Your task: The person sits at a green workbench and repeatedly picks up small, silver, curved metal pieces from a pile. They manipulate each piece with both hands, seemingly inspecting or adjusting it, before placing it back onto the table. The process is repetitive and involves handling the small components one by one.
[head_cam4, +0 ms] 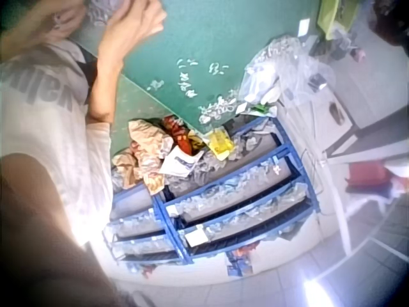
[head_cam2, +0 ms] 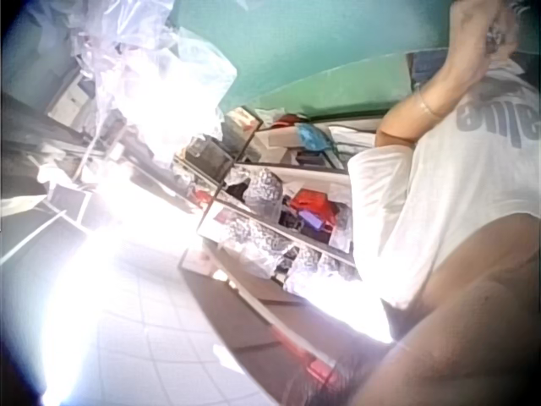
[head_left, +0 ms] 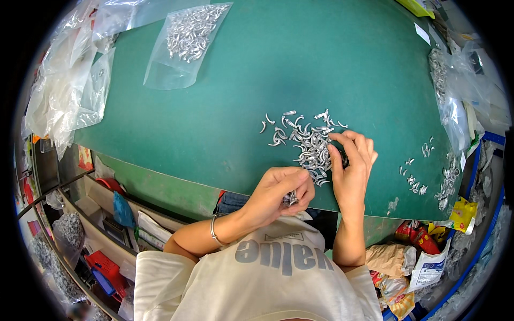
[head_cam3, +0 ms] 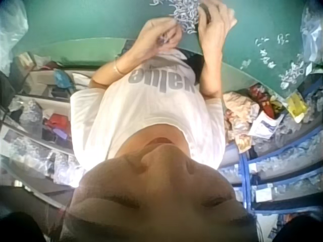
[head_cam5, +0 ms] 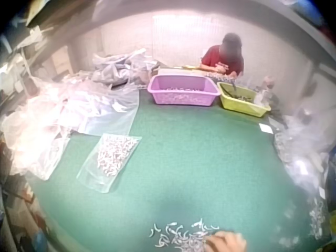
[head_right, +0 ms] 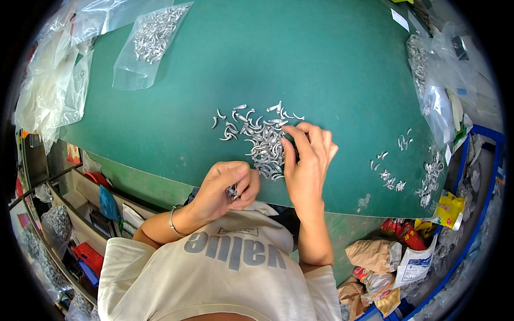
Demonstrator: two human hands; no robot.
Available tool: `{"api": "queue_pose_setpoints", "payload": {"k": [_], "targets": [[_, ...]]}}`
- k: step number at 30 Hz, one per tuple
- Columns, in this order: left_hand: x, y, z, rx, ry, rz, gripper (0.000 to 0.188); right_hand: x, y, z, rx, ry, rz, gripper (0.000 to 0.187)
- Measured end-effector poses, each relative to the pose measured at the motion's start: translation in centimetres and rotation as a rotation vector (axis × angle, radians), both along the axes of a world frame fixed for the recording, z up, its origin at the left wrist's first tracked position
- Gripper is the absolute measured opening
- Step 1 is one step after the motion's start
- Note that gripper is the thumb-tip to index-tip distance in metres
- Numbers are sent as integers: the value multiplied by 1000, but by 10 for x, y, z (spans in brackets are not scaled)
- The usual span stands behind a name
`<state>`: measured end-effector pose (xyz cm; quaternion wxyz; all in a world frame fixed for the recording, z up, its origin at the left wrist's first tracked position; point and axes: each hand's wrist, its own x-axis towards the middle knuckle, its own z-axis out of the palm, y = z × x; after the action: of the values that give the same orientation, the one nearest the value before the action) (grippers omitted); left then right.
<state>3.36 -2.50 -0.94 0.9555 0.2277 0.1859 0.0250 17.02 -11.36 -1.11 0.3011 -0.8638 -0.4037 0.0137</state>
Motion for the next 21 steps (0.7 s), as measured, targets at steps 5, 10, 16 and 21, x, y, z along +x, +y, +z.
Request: {"api": "queue_pose_setpoints", "payload": {"k": [5, 10, 16, 21], "targets": [[3, 1, 7, -7, 68, -18, 34, 4, -7, -1, -39, -82, 47, 13], [1, -1, 1, 0, 98, -36, 27, -1, 0, 9, 40, -5, 51, 13], [1, -3, 4, 123, 132, -21, 24, -2, -4, 3, 21, -16, 79, 10], [0, -2, 4, 126, 160, -22, 22, -5, -2, 8, 45, 14, 69, 9]]}}
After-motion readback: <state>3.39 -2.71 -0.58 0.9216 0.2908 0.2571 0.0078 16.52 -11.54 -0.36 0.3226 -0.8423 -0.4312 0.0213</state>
